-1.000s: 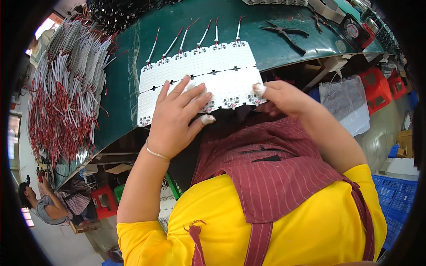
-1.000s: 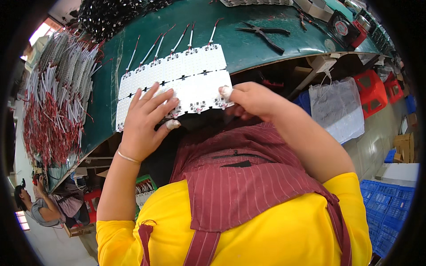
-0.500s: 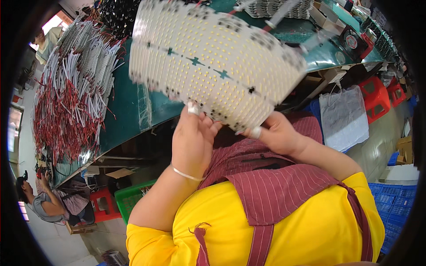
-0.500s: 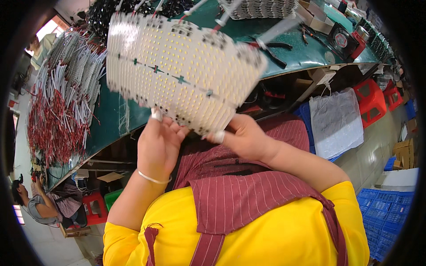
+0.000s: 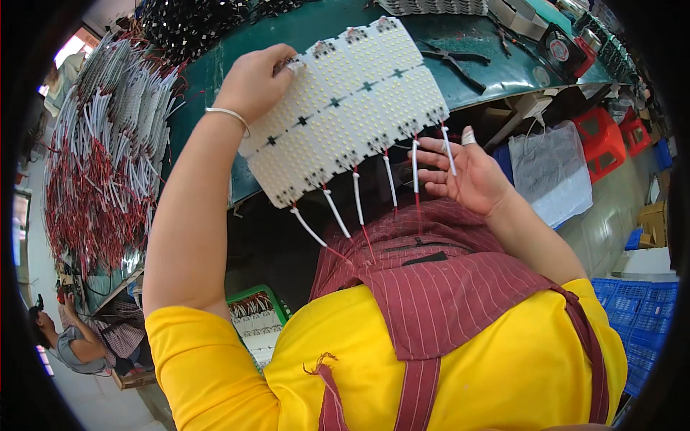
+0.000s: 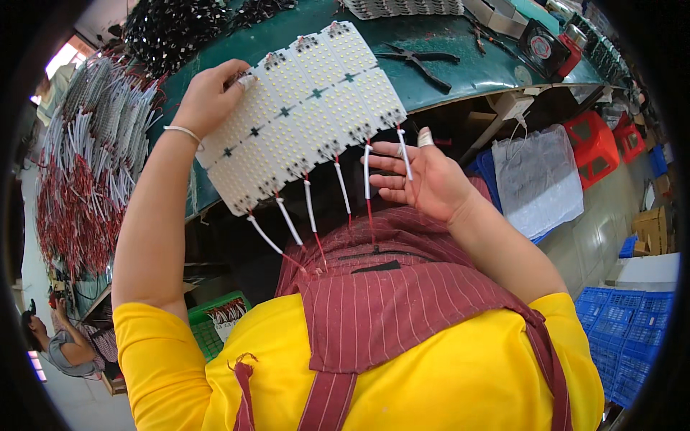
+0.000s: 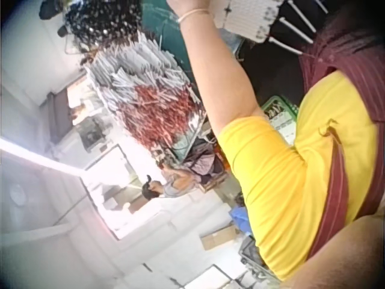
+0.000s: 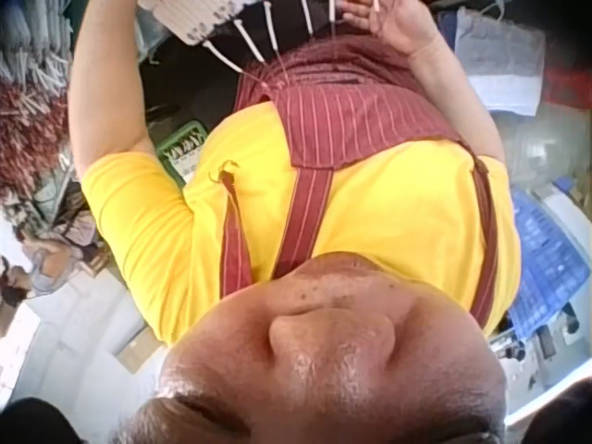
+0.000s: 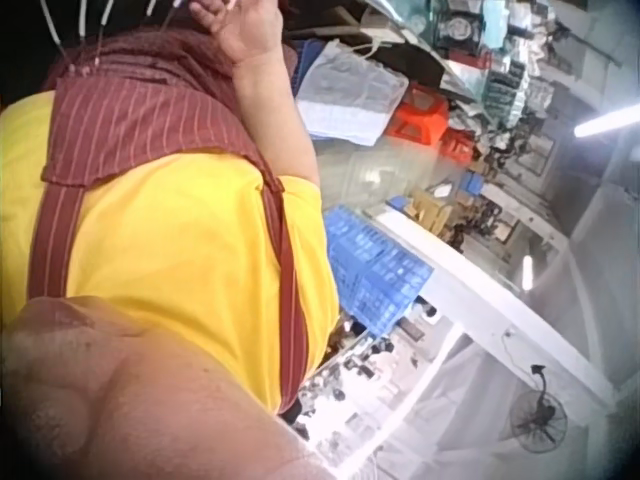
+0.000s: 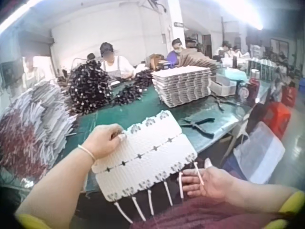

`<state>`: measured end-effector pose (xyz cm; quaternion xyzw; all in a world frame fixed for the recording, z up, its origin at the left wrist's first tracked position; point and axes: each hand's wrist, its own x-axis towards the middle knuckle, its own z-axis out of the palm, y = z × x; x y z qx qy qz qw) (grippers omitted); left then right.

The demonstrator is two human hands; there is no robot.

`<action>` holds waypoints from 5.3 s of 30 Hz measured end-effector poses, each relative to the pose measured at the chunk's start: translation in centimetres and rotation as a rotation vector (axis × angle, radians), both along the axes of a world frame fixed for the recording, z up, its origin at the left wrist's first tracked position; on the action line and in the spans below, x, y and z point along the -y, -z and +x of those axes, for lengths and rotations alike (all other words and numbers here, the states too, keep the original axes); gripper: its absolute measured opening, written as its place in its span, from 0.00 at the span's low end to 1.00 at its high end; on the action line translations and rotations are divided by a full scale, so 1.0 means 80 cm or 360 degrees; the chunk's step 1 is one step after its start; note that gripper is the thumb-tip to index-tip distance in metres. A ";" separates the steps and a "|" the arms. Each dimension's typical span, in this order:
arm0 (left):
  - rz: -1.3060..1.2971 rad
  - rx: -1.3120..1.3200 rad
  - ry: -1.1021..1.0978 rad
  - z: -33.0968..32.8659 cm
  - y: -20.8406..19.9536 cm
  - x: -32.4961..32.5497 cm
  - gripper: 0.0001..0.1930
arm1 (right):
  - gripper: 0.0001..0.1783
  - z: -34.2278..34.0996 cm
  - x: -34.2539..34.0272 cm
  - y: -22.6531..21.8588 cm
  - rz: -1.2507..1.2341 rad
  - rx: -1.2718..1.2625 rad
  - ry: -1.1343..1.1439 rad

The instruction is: The person inserts wires into LED panel boards by hand, trims the wire ends using pliers, and stacks the assembled LED panels onto a pile.

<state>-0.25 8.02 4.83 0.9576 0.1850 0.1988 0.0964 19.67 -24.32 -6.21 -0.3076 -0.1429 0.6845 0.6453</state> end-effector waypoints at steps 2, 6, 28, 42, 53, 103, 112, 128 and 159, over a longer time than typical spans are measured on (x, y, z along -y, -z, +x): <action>0.0103 0.0001 -0.0047 0.008 0.004 -0.019 0.16 | 0.31 -0.008 0.005 0.012 -0.0179 0.0275 0.0114; 0.0302 -0.0153 -0.0267 0.032 0.016 -0.011 0.18 | 0.15 -0.026 0.012 0.018 -0.0142 0.0452 0.0222; 0.0297 0.0052 0.0439 0.093 0.082 0.211 0.30 | 0.17 0.016 0.039 -0.008 0.0132 0.1679 -0.0435; 0.0058 0.0155 0.0209 0.112 0.074 0.206 0.23 | 0.14 0.022 -0.058 0.034 -0.0125 0.1884 0.0532; -0.0018 0.0067 0.0190 0.112 0.067 0.200 0.17 | 0.17 0.020 -0.063 0.034 -0.0248 0.2050 0.0266; -0.1085 0.0097 0.0509 0.030 0.068 0.128 0.21 | 0.20 -0.063 -0.057 0.060 -0.0244 0.1950 0.0238; -0.0064 -0.0212 0.0421 -0.002 0.076 0.154 0.32 | 0.15 -0.108 -0.023 -0.013 0.0178 0.1041 -0.0529; -0.0391 -0.0024 0.0152 0.029 0.073 0.146 0.15 | 0.16 -0.051 -0.106 0.053 0.0004 0.1982 0.0286; -0.0170 -0.0080 0.0349 0.003 0.082 0.138 0.19 | 0.16 -0.085 -0.081 0.024 -0.0027 0.1677 0.0157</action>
